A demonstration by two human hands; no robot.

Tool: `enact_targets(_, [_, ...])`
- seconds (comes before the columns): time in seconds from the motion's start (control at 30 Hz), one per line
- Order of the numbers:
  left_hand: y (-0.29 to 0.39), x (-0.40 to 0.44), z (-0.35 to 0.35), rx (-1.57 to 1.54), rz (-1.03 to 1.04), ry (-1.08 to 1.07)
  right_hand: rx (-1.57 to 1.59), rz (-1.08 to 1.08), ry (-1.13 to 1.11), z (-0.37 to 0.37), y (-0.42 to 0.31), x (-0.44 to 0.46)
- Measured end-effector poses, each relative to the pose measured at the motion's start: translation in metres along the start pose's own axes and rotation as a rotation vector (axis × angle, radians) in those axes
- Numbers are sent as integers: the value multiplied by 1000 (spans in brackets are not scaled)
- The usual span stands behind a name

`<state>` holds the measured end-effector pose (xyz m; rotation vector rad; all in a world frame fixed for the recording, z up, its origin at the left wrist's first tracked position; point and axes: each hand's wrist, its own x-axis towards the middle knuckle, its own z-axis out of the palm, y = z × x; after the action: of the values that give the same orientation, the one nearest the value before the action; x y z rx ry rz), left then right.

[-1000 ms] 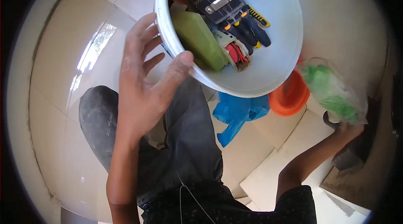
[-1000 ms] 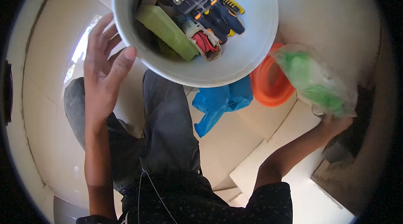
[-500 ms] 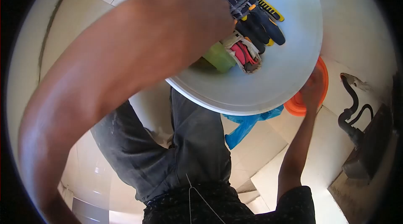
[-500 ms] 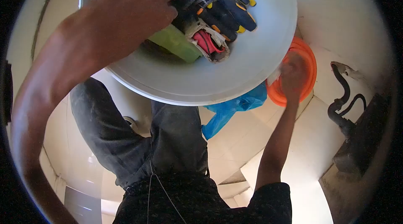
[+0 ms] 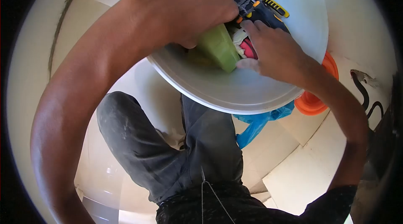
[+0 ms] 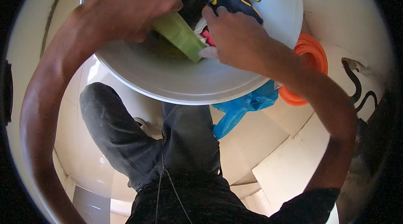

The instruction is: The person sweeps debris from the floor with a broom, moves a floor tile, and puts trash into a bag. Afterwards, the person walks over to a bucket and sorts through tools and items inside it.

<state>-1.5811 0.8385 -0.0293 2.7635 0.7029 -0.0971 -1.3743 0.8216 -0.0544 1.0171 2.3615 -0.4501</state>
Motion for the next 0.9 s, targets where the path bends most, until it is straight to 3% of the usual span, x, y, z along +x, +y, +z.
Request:
enact_targets(0.17, [12,-7,-19,-88,-76,-16,74,-38,14,2,8,9])
enact_targets(0.23, [13,-13,-34,-82,-147,-6,109,-79,255,-4,14,4])
enact_targets(0.37, [-9,-25,-35,-256,-216,247,460,42,135,-53,20,-25])
enact_targets(0.4, [-15,-31,-39,-338,-51,393,574,62,205,-57,25,-33])
enact_targets(0.53, [31,-54,-15,-469,-261,687,736,60,370,-77,59,-61])
enact_targets(0.57, [47,-57,-6,-502,-316,749,652,105,447,-83,69,-70])
enact_targets(0.63, [75,-60,15,-569,-415,872,795,346,707,-93,75,-94])
enact_targets(0.7, [96,-60,31,-612,-489,969,641,345,951,-96,104,-121])
enact_targets(0.73, [104,-60,35,-611,-514,1003,359,360,1038,-96,122,-137])
enact_targets(0.8, [112,-56,43,-597,-544,1080,-547,458,943,-86,168,-176])
enact_targets(0.87, [109,-49,45,-556,-531,1140,929,329,1662,-126,115,-140])
enact_targets(0.9, [104,-45,43,-530,-507,1176,1229,45,1430,-117,105,-146])
